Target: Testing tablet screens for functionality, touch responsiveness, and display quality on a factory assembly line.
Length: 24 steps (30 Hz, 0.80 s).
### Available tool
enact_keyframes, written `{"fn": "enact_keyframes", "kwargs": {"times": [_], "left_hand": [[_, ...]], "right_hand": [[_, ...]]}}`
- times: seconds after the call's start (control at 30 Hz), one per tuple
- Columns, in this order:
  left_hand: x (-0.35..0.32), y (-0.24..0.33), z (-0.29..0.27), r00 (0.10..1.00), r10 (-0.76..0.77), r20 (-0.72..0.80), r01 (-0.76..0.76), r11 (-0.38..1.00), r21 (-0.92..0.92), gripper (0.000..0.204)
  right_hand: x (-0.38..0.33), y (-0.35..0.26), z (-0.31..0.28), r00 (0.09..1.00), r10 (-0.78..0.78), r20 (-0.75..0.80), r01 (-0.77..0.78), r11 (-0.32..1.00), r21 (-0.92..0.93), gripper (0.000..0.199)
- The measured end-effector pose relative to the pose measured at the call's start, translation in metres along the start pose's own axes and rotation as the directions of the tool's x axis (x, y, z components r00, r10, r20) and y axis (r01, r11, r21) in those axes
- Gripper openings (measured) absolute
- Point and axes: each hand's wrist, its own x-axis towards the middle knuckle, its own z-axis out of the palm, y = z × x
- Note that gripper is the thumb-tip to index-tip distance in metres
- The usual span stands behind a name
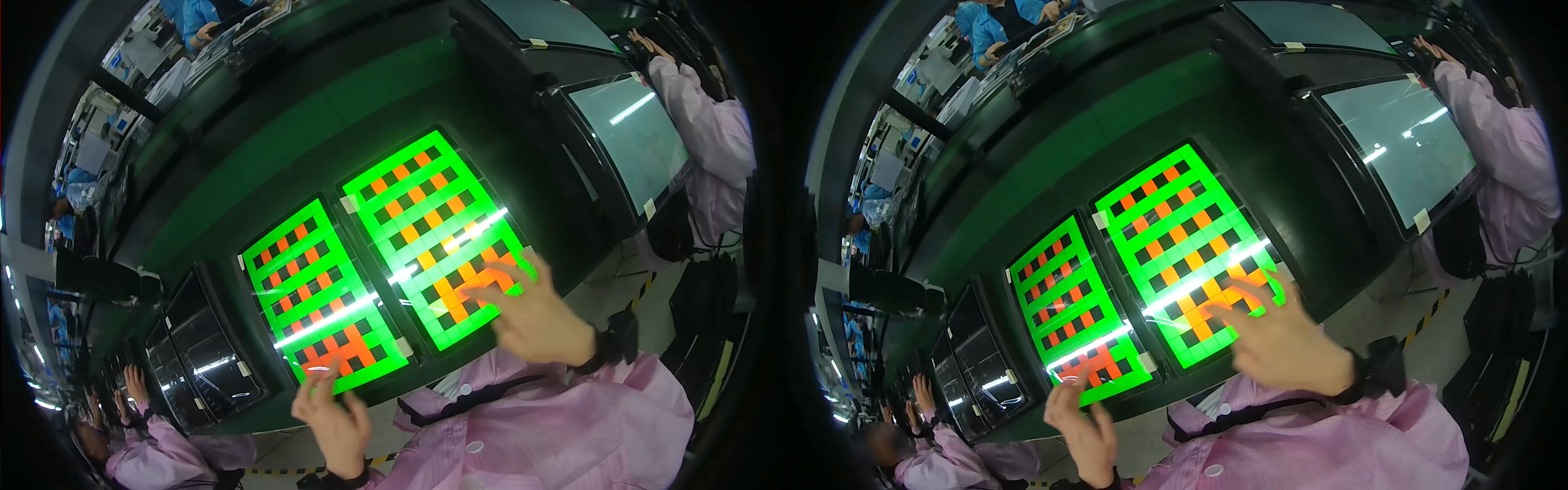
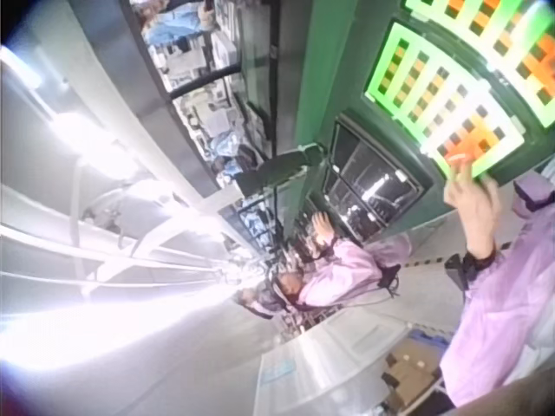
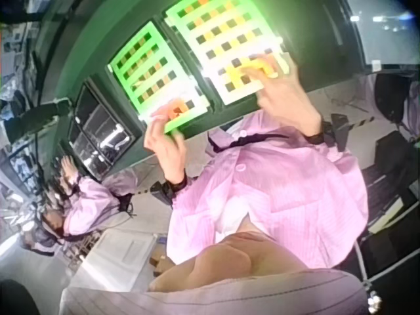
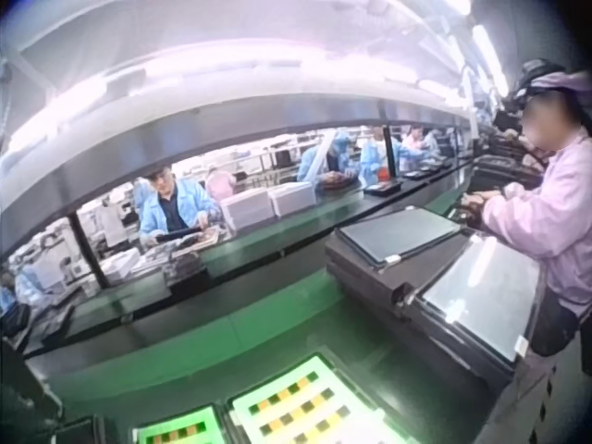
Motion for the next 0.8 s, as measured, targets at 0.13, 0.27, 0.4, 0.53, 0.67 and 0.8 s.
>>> {"fn": "enact_keyframes", "kwargs": {"times": [0.13,0.27,0.4,0.53,0.67,0.8], "left_hand": [[-0.026,-0.032,-0.012,0.986,-0.150,-0.079,0.154,0.987,0.054,0.046],[0.017,-0.026,-0.024,0.999,-0.030,-0.018,0.032,0.997,0.066,0.047],[0.111,-0.057,-0.017,0.990,0.067,-0.122,-0.072,0.997,-0.040,0.043],[0.140,-0.066,-0.016,0.994,0.110,0.027,-0.109,0.993,-0.046,0.046],[0.080,-0.037,-0.040,0.959,0.056,0.277,-0.057,0.998,-0.004,0.048],[0.010,-0.013,-0.071,0.879,-0.038,0.476,0.049,0.999,-0.012,0.056]], "right_hand": [[-0.011,0.020,-0.025,0.956,0.293,0.029,-0.294,0.954,0.055,0.050],[-0.009,0.018,-0.034,0.958,0.282,0.054,-0.287,0.953,0.100,0.049],[0.032,0.028,-0.028,0.980,0.181,-0.077,-0.173,0.980,0.103,0.048],[0.069,0.033,-0.023,0.985,0.139,-0.103,-0.129,0.987,0.097,0.046],[0.094,0.050,-0.015,0.995,0.057,-0.082,-0.053,0.997,0.050,0.043],[0.128,0.046,-0.007,0.995,-0.071,-0.076,0.074,0.997,0.038,0.040]]}}
